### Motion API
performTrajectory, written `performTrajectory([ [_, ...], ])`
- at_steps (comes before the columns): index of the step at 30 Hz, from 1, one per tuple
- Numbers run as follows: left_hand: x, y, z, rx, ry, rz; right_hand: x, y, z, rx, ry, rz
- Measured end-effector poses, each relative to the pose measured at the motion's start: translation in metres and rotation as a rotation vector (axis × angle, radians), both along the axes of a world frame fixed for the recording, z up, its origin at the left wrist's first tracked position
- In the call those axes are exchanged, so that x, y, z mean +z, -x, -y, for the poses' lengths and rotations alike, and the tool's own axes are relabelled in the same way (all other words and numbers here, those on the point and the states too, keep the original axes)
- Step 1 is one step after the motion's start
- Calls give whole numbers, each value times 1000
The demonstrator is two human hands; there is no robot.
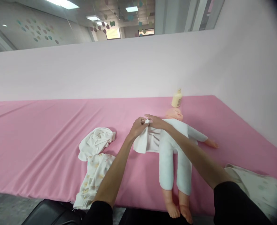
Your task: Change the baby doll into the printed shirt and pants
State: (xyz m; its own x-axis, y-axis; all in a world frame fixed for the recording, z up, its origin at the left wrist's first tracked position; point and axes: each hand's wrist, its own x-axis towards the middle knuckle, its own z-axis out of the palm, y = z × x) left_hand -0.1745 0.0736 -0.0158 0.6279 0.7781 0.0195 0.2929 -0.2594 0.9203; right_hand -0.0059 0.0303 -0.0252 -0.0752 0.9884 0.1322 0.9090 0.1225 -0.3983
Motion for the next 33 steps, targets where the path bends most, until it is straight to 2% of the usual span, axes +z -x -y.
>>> performTrajectory([
  [2, -4, 8, 1, 3, -22, -59, -1, -7, -5, -6, 22, 69],
  [6, -14, 24, 6, 73, -164, -262, -3, -12, -6, -63, 4, 235],
  [10, -19, 29, 21, 128, -227, -412, -3, -19, 0, -146, -12, 319],
  [13, -17, 23, 37, 93, -271, -355, -1, -22, 2, -156, 18, 329],
  [16, -15, 14, 51, 35, -303, -231, 1, -19, -1, -100, 40, 306],
  [18, -14, 9, 59, 3, -315, -172, 2, -13, -4, -20, 56, 259],
  [21, -13, 4, 70, -80, -327, -107, 6, -2, -11, 149, 176, 113],
  [23, -12, 4, 76, -104, -331, -78, 9, 5, -14, 191, 218, 83],
  [29, -18, 12, 87, -14, -189, -61, 10, 2, -10, 3, 39, 188],
  [33, -22, 9, 91, 21, -158, -5, 8, -12, -1, -112, 10, 236],
])
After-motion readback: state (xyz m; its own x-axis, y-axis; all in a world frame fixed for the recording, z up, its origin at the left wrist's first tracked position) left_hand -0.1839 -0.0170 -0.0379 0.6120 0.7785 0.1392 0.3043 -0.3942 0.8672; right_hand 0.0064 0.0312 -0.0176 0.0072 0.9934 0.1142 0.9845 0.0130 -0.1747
